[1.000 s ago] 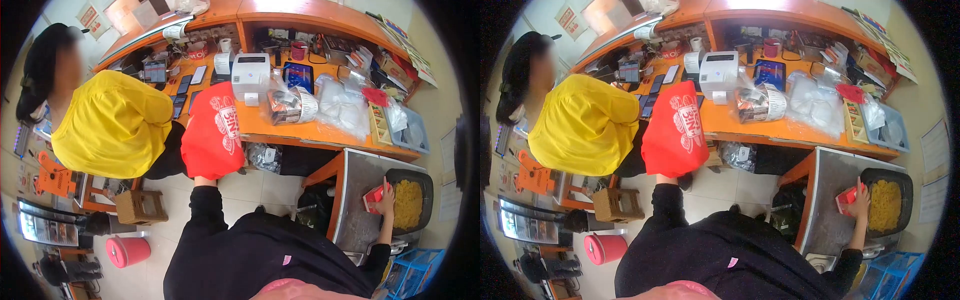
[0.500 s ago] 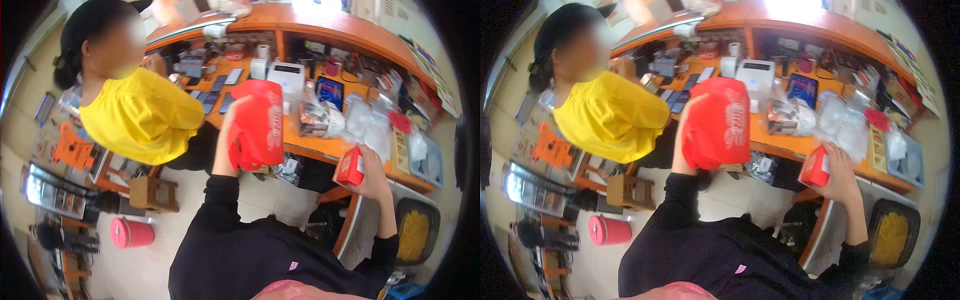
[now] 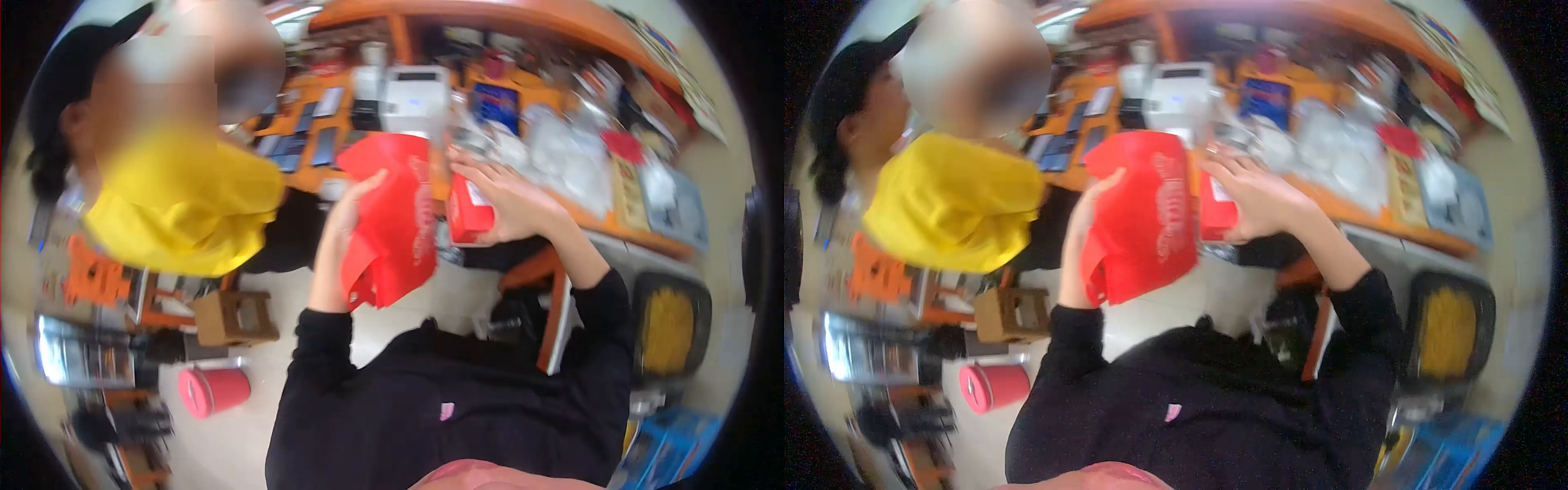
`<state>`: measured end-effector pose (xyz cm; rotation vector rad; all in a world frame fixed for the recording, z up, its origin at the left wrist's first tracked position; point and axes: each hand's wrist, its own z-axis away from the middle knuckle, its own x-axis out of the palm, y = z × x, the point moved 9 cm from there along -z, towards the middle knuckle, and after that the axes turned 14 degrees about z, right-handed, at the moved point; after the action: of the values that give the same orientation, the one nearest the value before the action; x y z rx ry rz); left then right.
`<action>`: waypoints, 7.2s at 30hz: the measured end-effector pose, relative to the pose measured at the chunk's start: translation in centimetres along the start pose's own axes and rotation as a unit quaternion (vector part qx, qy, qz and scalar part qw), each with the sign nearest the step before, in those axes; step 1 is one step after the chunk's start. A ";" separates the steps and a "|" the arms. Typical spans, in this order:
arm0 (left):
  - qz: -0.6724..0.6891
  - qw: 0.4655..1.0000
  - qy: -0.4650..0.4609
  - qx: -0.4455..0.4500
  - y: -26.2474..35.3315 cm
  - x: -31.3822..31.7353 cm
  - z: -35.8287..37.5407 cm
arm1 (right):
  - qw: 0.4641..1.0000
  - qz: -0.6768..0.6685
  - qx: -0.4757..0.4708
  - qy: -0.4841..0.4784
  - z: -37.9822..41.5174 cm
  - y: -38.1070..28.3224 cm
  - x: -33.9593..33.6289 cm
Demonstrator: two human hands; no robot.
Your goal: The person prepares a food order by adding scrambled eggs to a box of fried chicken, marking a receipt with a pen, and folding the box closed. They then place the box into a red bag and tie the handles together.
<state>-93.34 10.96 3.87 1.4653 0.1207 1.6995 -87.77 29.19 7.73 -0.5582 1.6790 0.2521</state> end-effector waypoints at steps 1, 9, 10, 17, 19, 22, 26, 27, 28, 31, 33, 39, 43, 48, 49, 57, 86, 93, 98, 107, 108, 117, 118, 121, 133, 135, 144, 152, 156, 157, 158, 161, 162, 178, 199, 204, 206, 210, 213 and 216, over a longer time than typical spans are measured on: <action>-0.031 0.999 -0.022 0.008 -0.3 0.1 -0.5 | 0.998 -0.006 0.044 -0.037 1.6 1.2 0.4; -0.187 0.978 -0.084 -0.024 -11.6 -0.2 -3.8 | 0.894 0.106 0.421 -0.107 23.5 12.8 3.1; -0.197 0.977 -0.076 -0.026 -12.8 -0.3 -4.0 | 0.871 0.121 0.463 -0.110 25.9 13.6 3.5; -0.020 0.999 -0.017 -0.030 -20.7 -3.4 -7.7 | 0.823 0.199 0.520 -0.115 33.4 16.1 7.3; -0.001 0.999 -0.024 -0.022 -22.5 -5.1 -8.8 | 0.802 0.282 0.521 -0.078 31.2 12.9 4.0; -0.121 0.989 -0.071 -0.040 -26.0 -7.0 -10.2 | 0.876 -0.047 0.460 0.133 23.9 9.0 4.7; -0.239 0.962 -0.103 -0.086 -24.7 -3.1 -6.5 | 0.883 -0.191 0.391 0.175 15.5 4.6 11.4; -0.255 0.959 -0.122 -0.033 -23.5 -3.1 -6.9 | 0.858 -0.277 0.410 0.135 15.3 5.9 13.4; -0.268 0.953 -0.139 0.021 -22.2 -3.4 -7.2 | 0.826 -0.360 0.423 0.091 15.3 7.2 15.0; -0.522 0.837 -0.115 0.118 -15.3 -7.0 -8.4 | 0.844 -0.232 0.446 0.186 18.4 13.2 13.2; -0.692 0.709 -0.100 0.094 -12.4 -7.6 -7.0 | 0.847 -0.187 0.469 0.169 18.9 14.2 12.5; -0.720 0.538 -0.186 0.397 -11.1 -3.4 -3.3 | 0.902 -0.158 0.370 0.153 12.2 10.8 10.7; -0.671 0.433 -0.409 0.441 -16.9 -0.7 -2.6 | 0.934 -0.191 0.298 0.056 9.1 10.4 12.3; -0.770 0.480 -0.408 0.104 -19.0 -0.1 -5.1 | 0.963 -0.040 0.265 -0.028 12.0 12.9 10.4; -0.774 0.477 -0.416 0.023 -18.8 -0.3 -4.5 | 0.958 0.021 0.284 -0.040 14.1 14.5 9.8; -0.680 0.587 -0.423 -0.118 -20.8 -4.6 -4.4 | 0.789 0.203 0.535 -0.225 33.1 15.2 6.6; -0.509 0.642 -0.569 -0.062 -21.4 10.9 8.1 | 0.902 -0.349 0.255 0.004 14.1 0.2 24.9; -0.470 0.670 -0.563 0.113 -16.4 14.6 7.1 | 0.884 -0.202 0.408 -0.100 27.8 5.9 13.8; -0.370 0.726 -0.570 0.107 -25.9 14.7 6.5 | 0.766 -0.113 0.585 -0.241 39.8 8.9 6.3; -0.390 0.721 -0.572 0.031 -35.8 15.2 3.5 | 0.646 -0.009 0.696 -0.315 42.9 14.0 11.5; -0.393 0.719 -0.573 0.032 -35.9 15.5 3.3 | 0.640 0.004 0.703 -0.312 42.7 14.6 12.1; -0.383 0.758 -0.527 -0.041 -37.3 17.3 -1.0 | 0.643 0.055 0.728 -0.232 39.5 17.6 10.3; -0.397 0.755 -0.521 -0.041 -37.3 17.6 -1.4 | 0.646 0.059 0.725 -0.234 38.5 17.3 9.6; -0.368 0.783 -0.492 -0.092 -36.8 18.5 -2.8 | 0.649 0.020 0.726 -0.227 37.5 17.4 7.7; -0.457 0.741 -0.491 -0.003 -34.4 22.5 -5.9 | 0.727 0.059 0.643 -0.235 37.5 20.6 3.8; -0.451 0.748 -0.486 -0.028 -34.4 22.9 -5.7 | 0.745 0.174 0.608 -0.213 39.1 21.1 1.6; -0.379 0.770 -0.505 -0.095 -34.8 26.6 -6.4 | 0.847 0.123 0.514 -0.061 40.7 17.4 -13.6; -0.237 0.861 -0.447 -0.056 -39.9 16.3 -14.3 | 0.520 -0.091 0.567 0.632 55.7 14.3 -5.4; -0.104 0.913 -0.277 -0.280 -48.7 14.5 -11.0 | 0.339 -0.291 0.517 0.730 51.0 14.7 15.3; -0.114 0.910 -0.277 -0.288 -49.9 13.8 -11.1 | 0.324 -0.336 0.452 0.760 48.4 15.1 16.7; -0.132 0.901 -0.287 -0.297 -51.2 13.4 -11.0 | 0.312 -0.325 0.434 0.780 47.6 14.9 17.2; -0.186 0.872 -0.318 -0.321 -52.9 13.4 -9.8 | 0.308 -0.200 0.426 0.827 46.5 15.0 16.1; -0.201 0.867 -0.325 -0.320 -53.4 13.6 -9.6 | 0.310 -0.156 0.424 0.837 46.6 14.6 15.4; -0.318 0.439 -0.836 -0.081 -47.0 3.3 14.3 | -0.010 0.219 0.826 0.519 55.1 -33.6 18.7; -0.362 0.406 -0.839 -0.012 -58.6 6.5 36.4 | -0.020 0.198 0.848 0.491 73.3 -49.2 18.0; -0.370 0.331 -0.868 0.012 -58.5 5.2 39.5 | 0.057 0.189 0.870 0.452 76.2 -45.2 16.6; -0.398 0.293 -0.869 0.028 -59.2 4.5 39.3 | 0.107 0.168 0.895 0.398 75.3 -42.4 16.1; -0.443 0.277 -0.851 0.048 -60.2 4.3 36.6 | 0.126 0.042 0.958 0.252 70.7 -38.5 18.4; -0.442 0.310 -0.841 0.038 -60.1 4.7 34.4 | 0.138 0.098 0.959 0.225 69.3 -37.8 19.2; -0.434 0.333 -0.836 0.040 -59.6 5.3 32.6 | 0.110 0.037 0.959 0.260 69.8 -38.6 20.3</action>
<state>-33.76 36.99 -16.43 1.8781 -0.1559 -1.1200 -10.38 24.21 -19.74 1.6851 1.0515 -2.1480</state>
